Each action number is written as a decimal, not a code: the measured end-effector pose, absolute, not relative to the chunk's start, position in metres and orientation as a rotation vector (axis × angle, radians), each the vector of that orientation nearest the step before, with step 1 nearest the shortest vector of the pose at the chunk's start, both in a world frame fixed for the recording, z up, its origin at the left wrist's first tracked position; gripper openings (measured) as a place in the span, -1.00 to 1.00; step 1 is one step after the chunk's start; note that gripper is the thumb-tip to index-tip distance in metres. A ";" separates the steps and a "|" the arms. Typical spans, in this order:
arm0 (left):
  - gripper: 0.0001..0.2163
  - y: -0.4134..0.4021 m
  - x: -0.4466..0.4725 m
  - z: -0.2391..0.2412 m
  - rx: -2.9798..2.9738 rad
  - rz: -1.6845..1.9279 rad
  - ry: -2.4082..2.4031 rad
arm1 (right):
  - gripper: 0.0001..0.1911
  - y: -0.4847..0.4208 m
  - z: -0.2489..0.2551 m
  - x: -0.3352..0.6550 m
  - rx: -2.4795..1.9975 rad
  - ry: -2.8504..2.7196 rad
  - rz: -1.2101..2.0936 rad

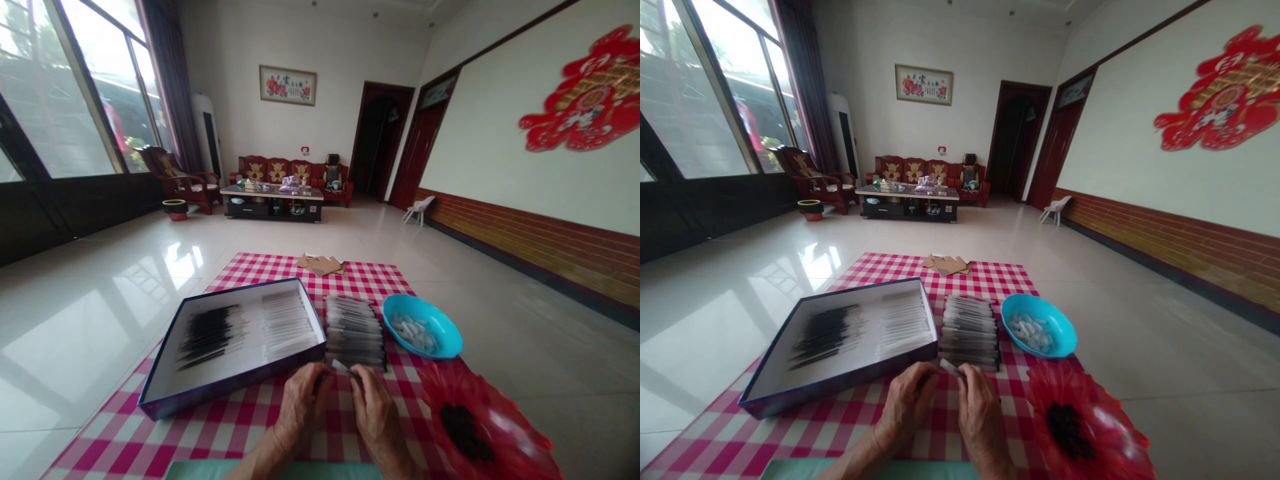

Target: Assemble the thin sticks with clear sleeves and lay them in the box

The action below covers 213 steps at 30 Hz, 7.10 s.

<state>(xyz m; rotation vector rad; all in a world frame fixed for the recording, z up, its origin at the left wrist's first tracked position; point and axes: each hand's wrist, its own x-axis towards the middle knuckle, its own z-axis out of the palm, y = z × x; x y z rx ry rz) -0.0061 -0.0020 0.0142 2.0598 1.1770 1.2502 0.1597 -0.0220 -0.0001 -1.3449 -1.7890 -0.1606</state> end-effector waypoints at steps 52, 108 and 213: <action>-0.88 -0.009 0.000 0.010 2.698 0.943 1.284 | -0.65 -0.029 0.016 0.150 -1.264 -0.949 1.136; -0.82 -0.007 -0.004 0.006 2.677 0.827 1.284 | -0.64 -0.030 0.012 0.147 -1.391 -1.133 1.032; -0.84 -0.006 -0.010 0.012 2.540 1.060 1.189 | -0.62 -0.038 0.050 0.185 -1.267 -0.822 0.841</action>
